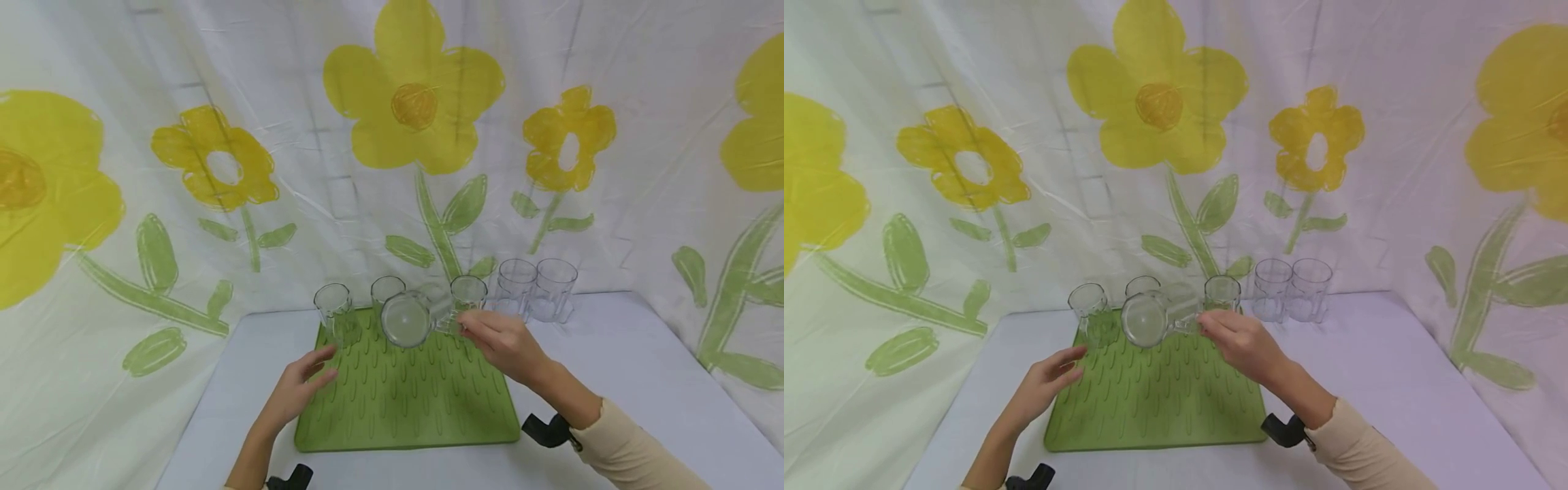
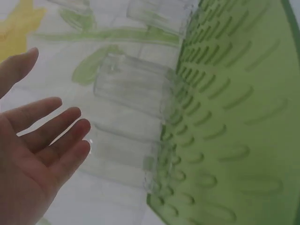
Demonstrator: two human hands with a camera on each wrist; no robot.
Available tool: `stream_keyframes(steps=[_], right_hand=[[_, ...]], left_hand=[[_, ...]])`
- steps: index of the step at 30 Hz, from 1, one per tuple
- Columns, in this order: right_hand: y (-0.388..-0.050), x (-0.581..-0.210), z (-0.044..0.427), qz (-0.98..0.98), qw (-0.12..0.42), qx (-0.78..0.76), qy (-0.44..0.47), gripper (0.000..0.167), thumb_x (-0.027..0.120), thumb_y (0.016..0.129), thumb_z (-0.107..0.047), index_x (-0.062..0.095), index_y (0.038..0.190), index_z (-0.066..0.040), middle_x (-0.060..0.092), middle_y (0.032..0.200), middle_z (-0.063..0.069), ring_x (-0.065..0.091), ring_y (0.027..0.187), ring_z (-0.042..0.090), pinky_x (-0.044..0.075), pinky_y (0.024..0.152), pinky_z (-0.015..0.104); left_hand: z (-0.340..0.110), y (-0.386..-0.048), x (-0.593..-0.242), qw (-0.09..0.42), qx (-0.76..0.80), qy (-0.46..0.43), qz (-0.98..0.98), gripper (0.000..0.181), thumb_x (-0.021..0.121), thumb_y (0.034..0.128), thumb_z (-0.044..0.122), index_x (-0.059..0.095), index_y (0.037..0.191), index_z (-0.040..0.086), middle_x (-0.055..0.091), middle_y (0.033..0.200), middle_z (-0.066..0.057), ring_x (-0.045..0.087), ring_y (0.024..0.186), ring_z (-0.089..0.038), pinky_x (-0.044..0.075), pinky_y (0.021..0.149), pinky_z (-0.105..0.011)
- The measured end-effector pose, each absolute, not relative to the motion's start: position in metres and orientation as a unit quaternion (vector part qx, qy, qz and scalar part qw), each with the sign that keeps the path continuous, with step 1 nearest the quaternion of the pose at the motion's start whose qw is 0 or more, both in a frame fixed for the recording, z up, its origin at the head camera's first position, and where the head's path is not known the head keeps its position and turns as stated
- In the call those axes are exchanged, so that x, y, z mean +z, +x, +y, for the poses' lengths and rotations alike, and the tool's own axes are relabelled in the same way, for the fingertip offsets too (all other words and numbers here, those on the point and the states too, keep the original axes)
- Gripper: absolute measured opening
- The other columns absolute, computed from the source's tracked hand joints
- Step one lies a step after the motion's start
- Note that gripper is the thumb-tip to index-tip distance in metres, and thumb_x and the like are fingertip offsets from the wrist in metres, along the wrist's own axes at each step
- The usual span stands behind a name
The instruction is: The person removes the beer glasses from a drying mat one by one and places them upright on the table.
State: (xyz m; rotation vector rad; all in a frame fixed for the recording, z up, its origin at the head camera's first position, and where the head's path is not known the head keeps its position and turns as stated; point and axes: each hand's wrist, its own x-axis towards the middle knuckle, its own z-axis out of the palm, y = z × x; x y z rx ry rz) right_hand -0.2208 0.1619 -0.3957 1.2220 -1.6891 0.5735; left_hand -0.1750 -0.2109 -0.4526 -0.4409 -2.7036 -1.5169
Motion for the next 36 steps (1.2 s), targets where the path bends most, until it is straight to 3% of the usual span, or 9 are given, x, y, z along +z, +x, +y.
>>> stream_keyframes(steps=[7,15,22,30,36], right_hand=[[-0.220,-0.393,0.160,-0.666,0.492,0.228,0.512,0.026,0.054,0.100,-0.011,0.073,0.091,0.005,0.073,0.085,0.011,0.071,0.076,0.023,0.061,0.067,0.029],[-0.220,-0.391,0.159,-0.647,0.508,0.206,0.530,0.022,0.051,0.099,-0.001,0.072,0.093,0.003,0.073,0.086,0.010,0.071,0.076,0.023,0.061,0.066,0.030],[-0.220,-0.394,0.158,-0.639,0.521,0.192,0.533,0.023,0.051,0.099,-0.001,0.073,0.094,0.003,0.075,0.086,0.013,0.072,0.077,0.027,0.061,0.063,0.034],[-0.222,-0.397,0.155,-0.622,0.527,0.165,0.556,0.025,0.052,0.099,-0.002,0.074,0.090,0.004,0.074,0.086,0.014,0.072,0.077,0.026,0.061,0.065,0.031],[-0.222,-0.395,0.153,-0.619,0.534,0.136,0.559,0.026,0.050,0.099,-0.001,0.074,0.090,0.003,0.075,0.086,0.014,0.072,0.078,0.025,0.061,0.065,0.031]], left_hand=[[-0.194,-0.188,-0.428,-0.026,-0.521,-0.132,-0.843,0.049,0.056,0.0996,0.024,0.047,0.141,0.001,0.053,0.142,-0.020,0.051,0.131,-0.037,0.048,0.102,-0.028],[-0.173,-0.201,-0.401,-0.067,-0.564,-0.135,-0.812,0.051,0.052,0.1011,0.032,0.046,0.143,0.004,0.053,0.143,-0.015,0.050,0.134,-0.031,0.042,0.112,-0.047],[-0.158,-0.212,-0.385,-0.110,-0.616,-0.136,-0.768,0.056,0.052,0.1010,0.034,0.040,0.146,0.003,0.047,0.147,-0.021,0.047,0.136,-0.033,0.042,0.113,-0.046],[-0.143,-0.224,-0.373,-0.151,-0.631,-0.105,-0.753,0.062,0.052,0.0984,0.047,0.044,0.145,0.007,0.049,0.147,-0.013,0.043,0.139,-0.030,0.037,0.116,-0.047],[-0.133,-0.229,-0.365,-0.185,-0.637,-0.095,-0.742,0.063,0.051,0.0985,0.047,0.045,0.144,0.004,0.046,0.149,-0.016,0.043,0.139,-0.035,0.038,0.114,-0.052]])
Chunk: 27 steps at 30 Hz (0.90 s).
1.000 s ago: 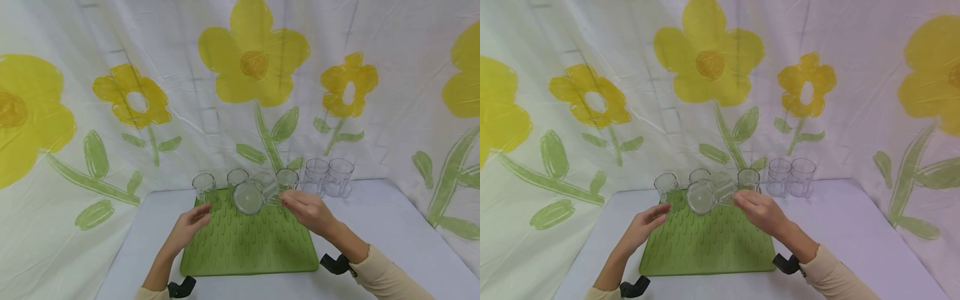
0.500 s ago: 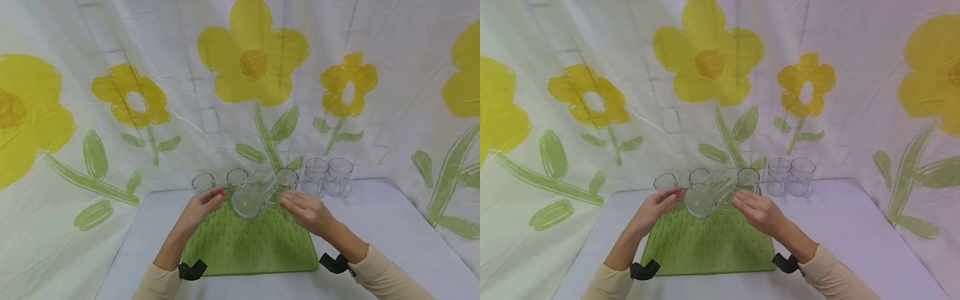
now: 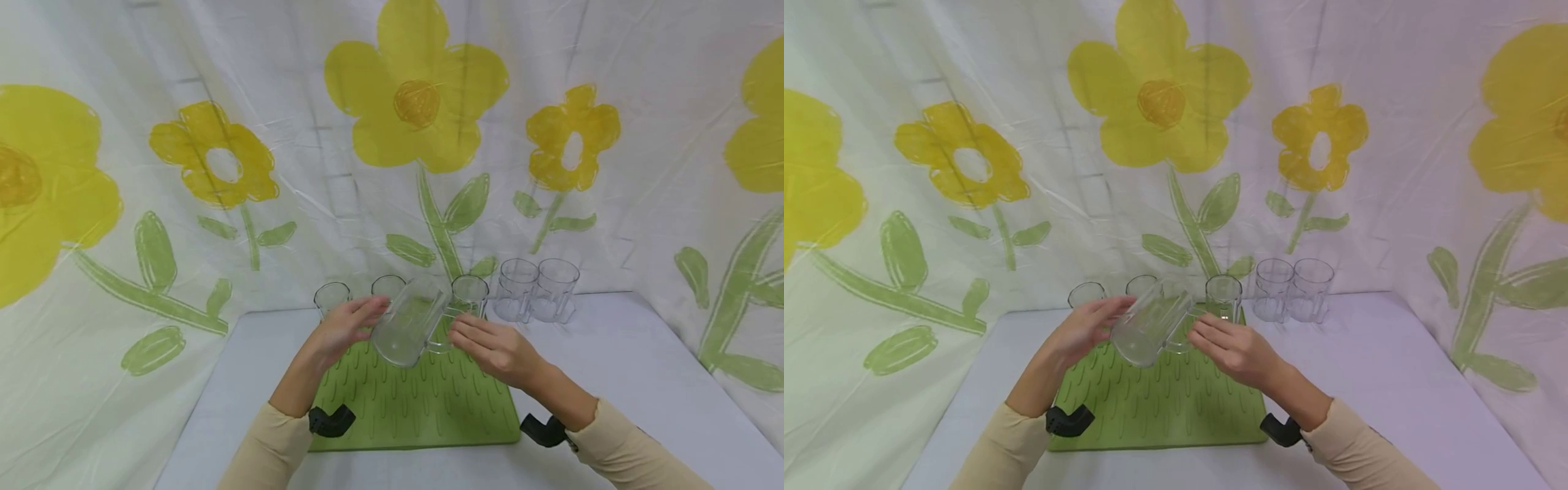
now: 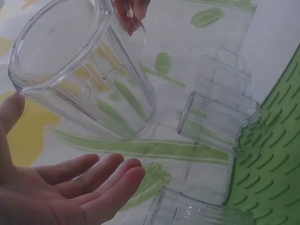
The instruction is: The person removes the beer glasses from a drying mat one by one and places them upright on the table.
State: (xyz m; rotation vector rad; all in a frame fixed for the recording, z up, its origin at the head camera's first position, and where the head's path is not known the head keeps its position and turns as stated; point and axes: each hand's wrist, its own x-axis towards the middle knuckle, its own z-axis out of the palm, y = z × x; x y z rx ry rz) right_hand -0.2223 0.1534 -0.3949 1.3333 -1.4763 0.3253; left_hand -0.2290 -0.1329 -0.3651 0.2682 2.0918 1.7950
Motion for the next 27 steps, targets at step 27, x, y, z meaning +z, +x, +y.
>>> stream_keyframes(steps=[27], right_hand=[[-0.220,-0.399,0.153,-0.670,0.474,0.140,0.554,0.026,0.049,0.101,-0.006,0.073,0.094,-0.003,0.074,0.092,0.009,0.072,0.087,0.022,0.061,0.073,0.028]], left_hand=[[-0.116,-0.239,-0.379,0.302,0.678,0.057,0.668,0.056,0.049,0.1014,0.037,0.049,0.133,-0.009,0.073,0.097,-0.003,0.071,0.081,-0.014,0.061,0.075,-0.033]])
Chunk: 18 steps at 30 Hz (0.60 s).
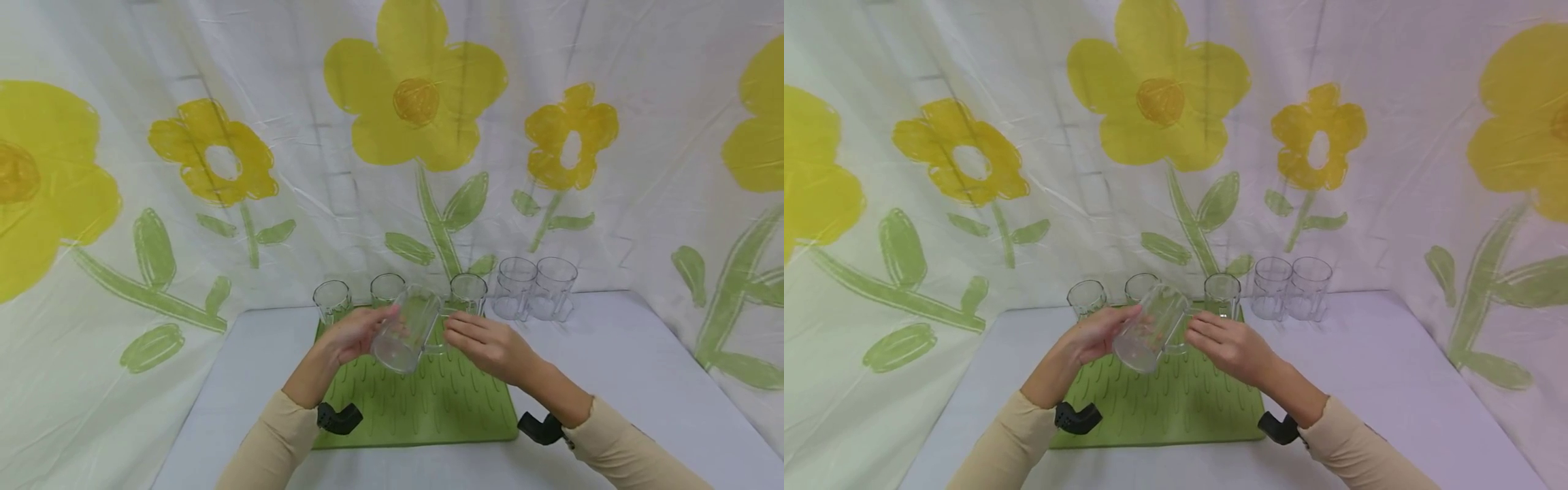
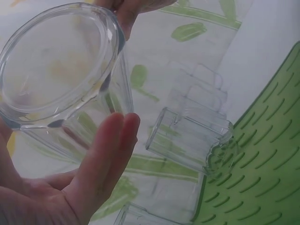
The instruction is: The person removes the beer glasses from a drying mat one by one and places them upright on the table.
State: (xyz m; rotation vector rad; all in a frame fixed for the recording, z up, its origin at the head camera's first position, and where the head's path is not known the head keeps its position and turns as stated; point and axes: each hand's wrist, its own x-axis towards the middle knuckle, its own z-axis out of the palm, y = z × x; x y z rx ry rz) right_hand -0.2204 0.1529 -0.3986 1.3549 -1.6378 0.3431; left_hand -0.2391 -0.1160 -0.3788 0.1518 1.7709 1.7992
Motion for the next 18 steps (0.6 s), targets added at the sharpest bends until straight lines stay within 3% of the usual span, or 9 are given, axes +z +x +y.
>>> stream_keyframes(steps=[6,10,14,18], right_hand=[[-0.2221,-0.3967,0.1525,-0.680,0.457,0.173,0.547,0.026,0.050,0.102,-0.012,0.073,0.093,-0.003,0.074,0.093,0.011,0.071,0.087,0.024,0.061,0.071,0.028],[-0.2207,-0.3959,0.1527,-0.700,0.436,0.188,0.534,0.028,0.050,0.102,-0.019,0.073,0.093,-0.005,0.074,0.097,0.012,0.071,0.091,0.026,0.061,0.073,0.030],[-0.2192,-0.3961,0.1531,-0.715,0.411,0.207,0.526,0.028,0.052,0.101,-0.024,0.073,0.096,-0.005,0.073,0.102,0.013,0.070,0.096,0.027,0.060,0.078,0.032],[-0.2189,-0.3953,0.1528,-0.722,0.396,0.216,0.525,0.029,0.053,0.100,-0.027,0.073,0.099,-0.005,0.072,0.105,0.013,0.069,0.099,0.028,0.060,0.081,0.032]], left_hand=[[-0.1132,-0.2403,-0.3765,0.294,0.689,0.042,0.661,0.053,0.049,0.1015,0.034,0.050,0.132,-0.009,0.071,0.094,-0.001,0.071,0.079,-0.011,0.061,0.070,-0.030],[-0.1137,-0.2395,-0.3764,0.285,0.690,0.043,0.664,0.056,0.051,0.1006,0.035,0.048,0.137,-0.007,0.070,0.112,-0.010,0.071,0.087,-0.010,0.061,0.072,-0.031],[-0.1153,-0.2380,-0.3773,0.274,0.692,0.045,0.666,0.056,0.050,0.1009,0.035,0.046,0.139,-0.006,0.057,0.135,-0.023,0.071,0.096,-0.012,0.061,0.074,-0.032],[-0.1173,-0.2368,-0.3780,0.265,0.693,0.047,0.669,0.056,0.051,0.1007,0.034,0.047,0.138,-0.007,0.057,0.135,-0.023,0.071,0.097,-0.013,0.061,0.076,-0.033]])
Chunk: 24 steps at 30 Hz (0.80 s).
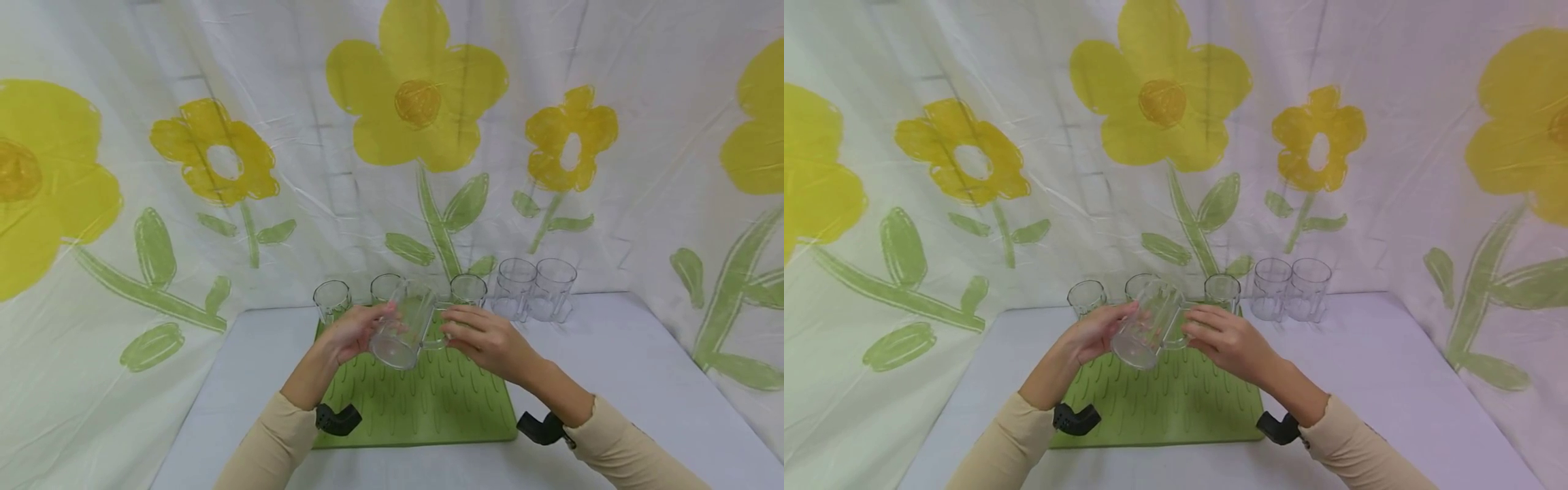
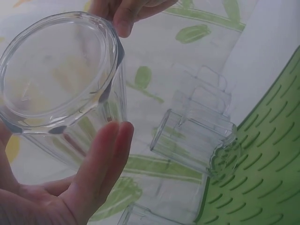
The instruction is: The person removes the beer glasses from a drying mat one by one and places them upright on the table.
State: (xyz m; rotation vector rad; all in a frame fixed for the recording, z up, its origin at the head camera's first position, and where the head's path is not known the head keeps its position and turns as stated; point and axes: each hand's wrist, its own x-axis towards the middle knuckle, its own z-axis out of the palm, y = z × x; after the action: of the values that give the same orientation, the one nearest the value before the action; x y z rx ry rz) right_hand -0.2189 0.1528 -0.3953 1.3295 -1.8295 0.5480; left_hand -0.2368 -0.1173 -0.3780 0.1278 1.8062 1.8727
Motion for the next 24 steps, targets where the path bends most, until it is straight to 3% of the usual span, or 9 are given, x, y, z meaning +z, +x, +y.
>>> stream_keyframes(steps=[6,12,18,24], right_hand=[[-0.2192,-0.3931,0.1519,-0.723,0.383,0.224,0.530,0.033,0.053,0.099,-0.031,0.073,0.102,-0.004,0.071,0.108,0.014,0.068,0.101,0.029,0.058,0.088,0.030],[-0.2199,-0.3914,0.1524,-0.725,0.367,0.244,0.529,0.036,0.057,0.096,-0.035,0.071,0.106,-0.003,0.070,0.112,0.014,0.066,0.105,0.030,0.052,0.099,0.025],[-0.2215,-0.3908,0.1526,-0.720,0.369,0.264,0.526,0.038,0.059,0.094,-0.036,0.071,0.107,-0.002,0.070,0.112,0.014,0.067,0.103,0.029,0.052,0.098,0.022],[-0.2210,-0.3886,0.1527,-0.719,0.358,0.291,0.521,0.038,0.061,0.094,-0.035,0.071,0.105,0.000,0.070,0.111,0.014,0.068,0.102,0.029,0.052,0.098,0.018]], left_hand=[[-0.1198,-0.2355,-0.3769,0.257,0.700,0.063,0.663,0.058,0.051,0.1010,0.031,0.043,0.139,-0.011,0.071,0.114,-0.012,0.071,0.088,-0.014,0.060,0.079,-0.034],[-0.1215,-0.2336,-0.3747,0.246,0.697,0.080,0.669,0.058,0.051,0.1010,0.029,0.039,0.142,-0.010,0.064,0.127,-0.020,0.073,0.086,-0.016,0.060,0.081,-0.035],[-0.1209,-0.2307,-0.3737,0.216,0.681,0.071,0.696,0.054,0.057,0.0982,0.028,0.048,0.135,-0.009,0.058,0.133,-0.024,0.071,0.094,-0.020,0.059,0.088,-0.040],[-0.1201,-0.2267,-0.3720,0.199,0.678,0.070,0.704,0.052,0.062,0.0947,0.027,0.051,0.132,-0.007,0.060,0.127,-0.020,0.069,0.097,-0.020,0.058,0.091,-0.042]])
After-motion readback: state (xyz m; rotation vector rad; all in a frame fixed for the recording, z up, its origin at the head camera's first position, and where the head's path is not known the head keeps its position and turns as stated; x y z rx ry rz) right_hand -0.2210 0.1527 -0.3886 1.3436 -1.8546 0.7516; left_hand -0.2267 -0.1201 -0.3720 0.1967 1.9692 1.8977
